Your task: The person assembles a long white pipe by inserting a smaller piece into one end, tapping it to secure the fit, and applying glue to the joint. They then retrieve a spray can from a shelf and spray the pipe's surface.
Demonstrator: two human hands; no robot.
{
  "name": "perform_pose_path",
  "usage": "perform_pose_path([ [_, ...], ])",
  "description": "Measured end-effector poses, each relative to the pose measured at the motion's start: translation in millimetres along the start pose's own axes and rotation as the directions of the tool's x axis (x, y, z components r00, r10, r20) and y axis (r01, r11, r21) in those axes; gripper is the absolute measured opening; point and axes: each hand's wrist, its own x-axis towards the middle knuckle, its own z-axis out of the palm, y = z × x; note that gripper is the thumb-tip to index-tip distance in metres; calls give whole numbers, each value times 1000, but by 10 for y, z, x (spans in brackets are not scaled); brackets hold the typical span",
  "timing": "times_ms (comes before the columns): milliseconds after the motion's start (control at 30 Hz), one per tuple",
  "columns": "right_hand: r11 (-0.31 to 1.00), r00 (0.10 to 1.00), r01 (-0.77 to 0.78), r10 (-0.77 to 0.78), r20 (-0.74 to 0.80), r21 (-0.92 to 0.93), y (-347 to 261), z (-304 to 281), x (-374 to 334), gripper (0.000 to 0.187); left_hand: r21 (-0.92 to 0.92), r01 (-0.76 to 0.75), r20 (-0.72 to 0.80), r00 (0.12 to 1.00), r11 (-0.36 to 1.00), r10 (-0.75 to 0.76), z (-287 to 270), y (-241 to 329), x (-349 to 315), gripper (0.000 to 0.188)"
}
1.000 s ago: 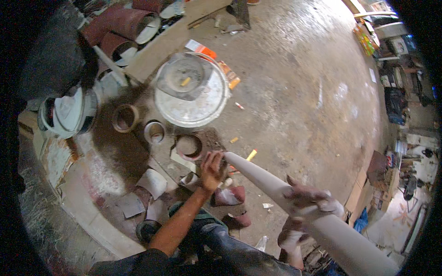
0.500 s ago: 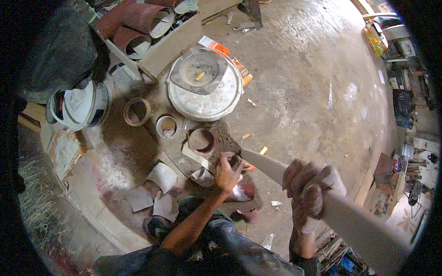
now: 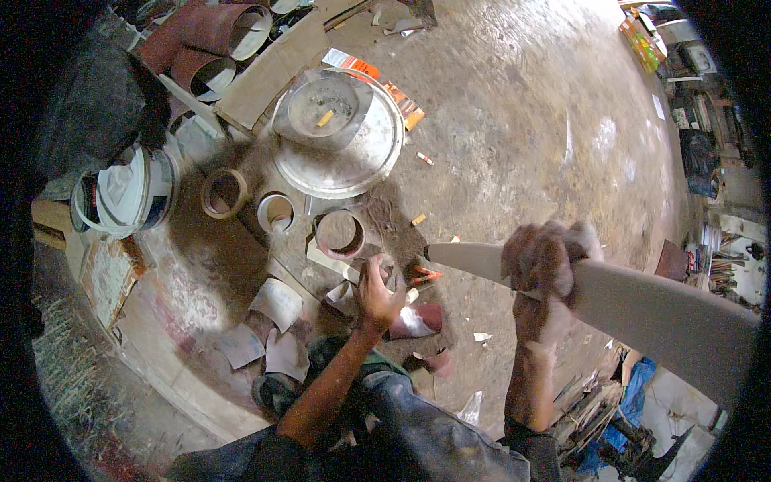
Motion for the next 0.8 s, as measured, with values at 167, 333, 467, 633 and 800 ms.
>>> perform_pose_path([
  [167,1000,1000,13,-14,20,23,25,-108,-98,21,-140,-51,136,988,989,70,-35,-51,39,58],
  [333,995,999,-17,22,-41,101,169,-285,-112,23,-80,-176,290,938,981,192,-27,-59,103,70],
  [467,977,931,97,-22,-365,190,-5,-597,-95,15,-340,124,500,864,932,67,-162,40,214,64],
  [633,859,992,87,-29,-122,505,-468,-1189,94,29,-483,-74,267,936,872,228,-714,413,306,47],
  [800,573,992,5,100,-75,819,-511,-1555,129,33,-480,-387,13,894,788,447,-1158,943,285,48],
])
